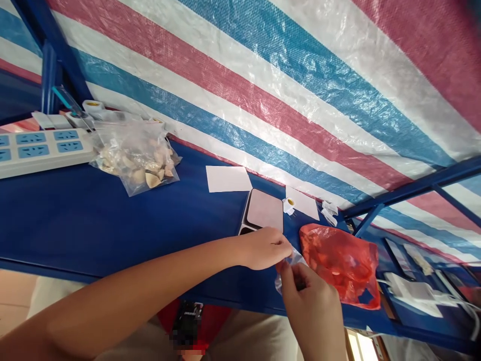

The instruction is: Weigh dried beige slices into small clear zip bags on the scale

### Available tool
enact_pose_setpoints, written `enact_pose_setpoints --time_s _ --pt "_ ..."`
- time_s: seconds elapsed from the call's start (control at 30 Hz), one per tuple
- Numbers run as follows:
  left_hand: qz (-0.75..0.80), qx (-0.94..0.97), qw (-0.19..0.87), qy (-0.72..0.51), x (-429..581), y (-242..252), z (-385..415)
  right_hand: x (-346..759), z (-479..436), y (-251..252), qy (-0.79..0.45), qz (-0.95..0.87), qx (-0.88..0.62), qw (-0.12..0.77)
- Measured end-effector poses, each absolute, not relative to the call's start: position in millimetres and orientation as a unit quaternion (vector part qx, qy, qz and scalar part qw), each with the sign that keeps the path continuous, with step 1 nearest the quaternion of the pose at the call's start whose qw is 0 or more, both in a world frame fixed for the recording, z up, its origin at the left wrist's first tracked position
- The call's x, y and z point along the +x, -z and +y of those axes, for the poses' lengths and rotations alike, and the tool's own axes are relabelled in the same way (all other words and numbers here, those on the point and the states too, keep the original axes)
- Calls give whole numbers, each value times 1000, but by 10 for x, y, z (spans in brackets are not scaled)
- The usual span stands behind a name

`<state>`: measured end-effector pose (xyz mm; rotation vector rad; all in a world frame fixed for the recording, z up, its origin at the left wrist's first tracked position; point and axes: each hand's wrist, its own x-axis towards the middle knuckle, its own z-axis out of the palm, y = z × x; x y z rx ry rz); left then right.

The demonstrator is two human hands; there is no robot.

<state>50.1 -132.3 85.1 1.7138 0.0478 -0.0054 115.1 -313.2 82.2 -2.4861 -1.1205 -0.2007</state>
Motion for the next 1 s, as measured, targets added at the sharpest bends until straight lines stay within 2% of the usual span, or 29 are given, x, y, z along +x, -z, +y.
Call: enact_pose_setpoints --time_s 0.23,0.5,0.73,0.87,1.0 --pt "65 733 667 115 502 -943 -1194 1146 -3047 -796 11 -379 -888 259" --pt "25 753 639 153 502 -989 -1108 1152 -3077 -818 -74 -341 -885 308" --pt "-11 799 596 73 489 -935 -1092 1167 -3135 -902 -115 -327 -867 357" --pt "-31 843 536 4 485 -901 -1109 1157 -3158 -904 -109 -337 -862 363" --pt "-54 842 536 -26 470 -893 -1166 1137 -3200 -931 -88 -332 -864 368"
